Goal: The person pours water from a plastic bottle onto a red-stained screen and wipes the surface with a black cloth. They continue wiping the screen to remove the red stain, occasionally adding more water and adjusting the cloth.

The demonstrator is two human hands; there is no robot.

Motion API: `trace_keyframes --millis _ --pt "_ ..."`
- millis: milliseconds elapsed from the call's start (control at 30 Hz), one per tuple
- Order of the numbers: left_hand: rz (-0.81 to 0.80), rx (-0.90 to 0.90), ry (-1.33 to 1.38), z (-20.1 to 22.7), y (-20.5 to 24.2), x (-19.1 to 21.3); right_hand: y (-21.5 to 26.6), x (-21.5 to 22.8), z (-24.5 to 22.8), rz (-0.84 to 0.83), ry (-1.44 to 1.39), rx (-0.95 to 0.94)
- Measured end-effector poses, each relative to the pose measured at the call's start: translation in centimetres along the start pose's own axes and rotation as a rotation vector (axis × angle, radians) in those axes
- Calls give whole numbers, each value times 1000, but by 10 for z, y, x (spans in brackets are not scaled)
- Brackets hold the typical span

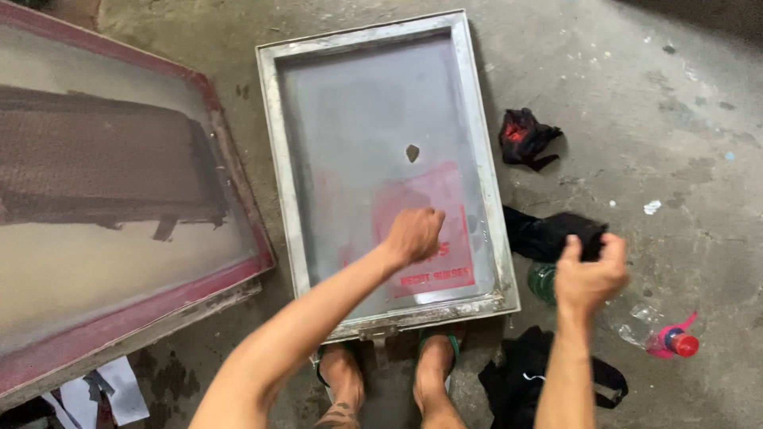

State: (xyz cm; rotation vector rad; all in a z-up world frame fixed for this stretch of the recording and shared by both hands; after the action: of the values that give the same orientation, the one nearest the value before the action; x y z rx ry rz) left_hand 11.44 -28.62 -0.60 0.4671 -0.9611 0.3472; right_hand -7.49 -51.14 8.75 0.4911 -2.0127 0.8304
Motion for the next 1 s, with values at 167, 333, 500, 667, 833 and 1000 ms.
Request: trace_keyframes --millis 167,333,500,667,833,1000 --pt "-237 353 139 15 -93 -40 53 -78 56 -78 -394 -559" --pt "-177 629 430 78 -115 -31 62 -75 54 9 -317 -494" --pt "-101 777 525 105 -110 -36 68 -48 23 50 -134 -350" --pt "66 724 635 123 -98 48 47 23 -11 -27 -334 -350" --pt "99 615 786 138 -47 211 12 115 -54 151 -667 -389" --pt "279 530 938 112 58 361 2 96 -73 120 -756 -358"
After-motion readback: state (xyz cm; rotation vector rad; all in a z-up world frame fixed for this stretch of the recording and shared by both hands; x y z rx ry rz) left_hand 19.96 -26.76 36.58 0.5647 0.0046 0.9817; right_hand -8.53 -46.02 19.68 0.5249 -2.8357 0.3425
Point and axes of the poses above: each hand's wrist, its own y-axis away from the middle knuckle, its own x-axis out of the back of the hand, z = x × y, the point moved 2 cm from there along -y, towards the middle knuckle, and after that the axes turned 5 degrees about -z, right-handed, at the moved point
